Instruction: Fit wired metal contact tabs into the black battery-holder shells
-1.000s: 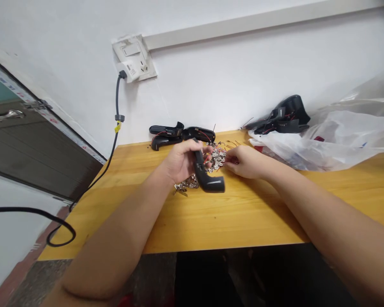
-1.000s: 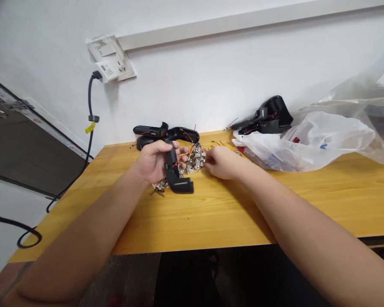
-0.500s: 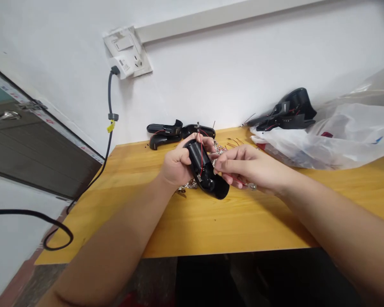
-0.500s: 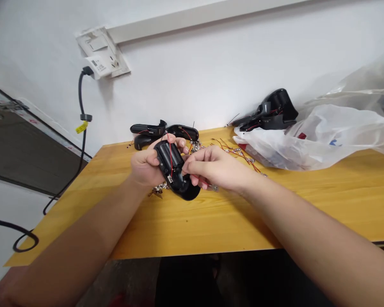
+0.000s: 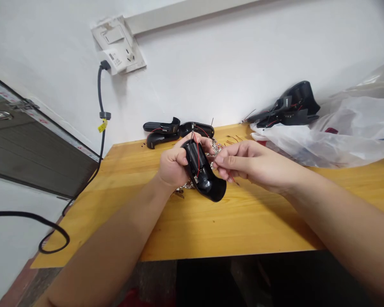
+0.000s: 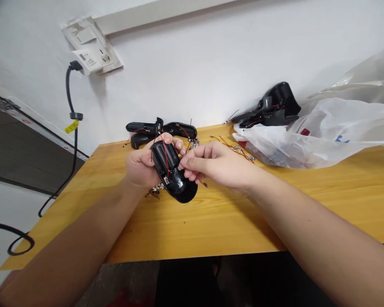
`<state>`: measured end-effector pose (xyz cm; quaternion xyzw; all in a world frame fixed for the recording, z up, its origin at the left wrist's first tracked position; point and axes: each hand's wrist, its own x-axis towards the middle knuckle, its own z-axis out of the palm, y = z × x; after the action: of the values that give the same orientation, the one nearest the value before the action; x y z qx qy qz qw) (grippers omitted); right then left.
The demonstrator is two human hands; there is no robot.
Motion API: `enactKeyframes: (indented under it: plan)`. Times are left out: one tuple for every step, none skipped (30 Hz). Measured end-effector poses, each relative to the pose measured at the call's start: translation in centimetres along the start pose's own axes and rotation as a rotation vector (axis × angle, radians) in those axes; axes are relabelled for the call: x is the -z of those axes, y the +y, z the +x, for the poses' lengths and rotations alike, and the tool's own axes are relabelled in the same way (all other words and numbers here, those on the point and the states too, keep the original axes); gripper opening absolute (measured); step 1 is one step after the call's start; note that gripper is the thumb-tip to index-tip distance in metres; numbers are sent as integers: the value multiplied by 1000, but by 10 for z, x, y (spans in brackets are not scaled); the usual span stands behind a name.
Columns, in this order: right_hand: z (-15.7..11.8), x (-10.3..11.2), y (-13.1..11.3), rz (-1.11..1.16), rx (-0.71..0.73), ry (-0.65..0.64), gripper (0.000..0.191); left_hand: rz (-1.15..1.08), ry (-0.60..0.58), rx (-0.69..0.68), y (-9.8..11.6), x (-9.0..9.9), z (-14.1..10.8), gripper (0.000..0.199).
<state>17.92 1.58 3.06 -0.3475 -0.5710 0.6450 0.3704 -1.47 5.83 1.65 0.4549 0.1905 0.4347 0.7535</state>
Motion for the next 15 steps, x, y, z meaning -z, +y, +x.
enactKeyframes:
  plan:
    - [0,-1,0,42,62,28,18,-5,-9,-2,-1,0,0,39]
    - [0,-1,0,90,127,66,18,-7,-12,1,-3,-1,0,36]
    - [1,-2,1,141,194,103,17,-4,-5,9,-5,-2,1,32]
    - [1,-3,2,189,260,133,17,14,12,22,-7,-3,1,29]
    - [2,-3,4,223,321,147,17,48,33,39,-10,-4,1,27]
    - [3,-3,6,240,375,141,16,96,52,59,-12,-6,1,26]
    - [4,-3,8,240,419,122,14,147,62,75,-13,-8,1,26]
    - [5,-2,10,230,452,100,13,192,59,84,-14,-10,1,26]
    - [6,-1,11,210,472,85,12,222,45,90,-15,-12,0,26]
    - [7,0,13,186,479,80,12,237,25,97,-15,-13,-1,25]
    - [7,1,14,163,484,83,12,235,0,95,-15,-13,-1,24]
    - [7,1,15,142,490,95,12,225,-25,92,-14,-12,-2,25]
    - [7,2,15,120,494,113,13,209,-51,86,-14,-11,-2,27]
    - [6,3,14,103,504,140,14,192,-74,77,-14,-9,-2,30]
    - [6,4,13,95,515,168,14,178,-91,62,-13,-7,-2,33]
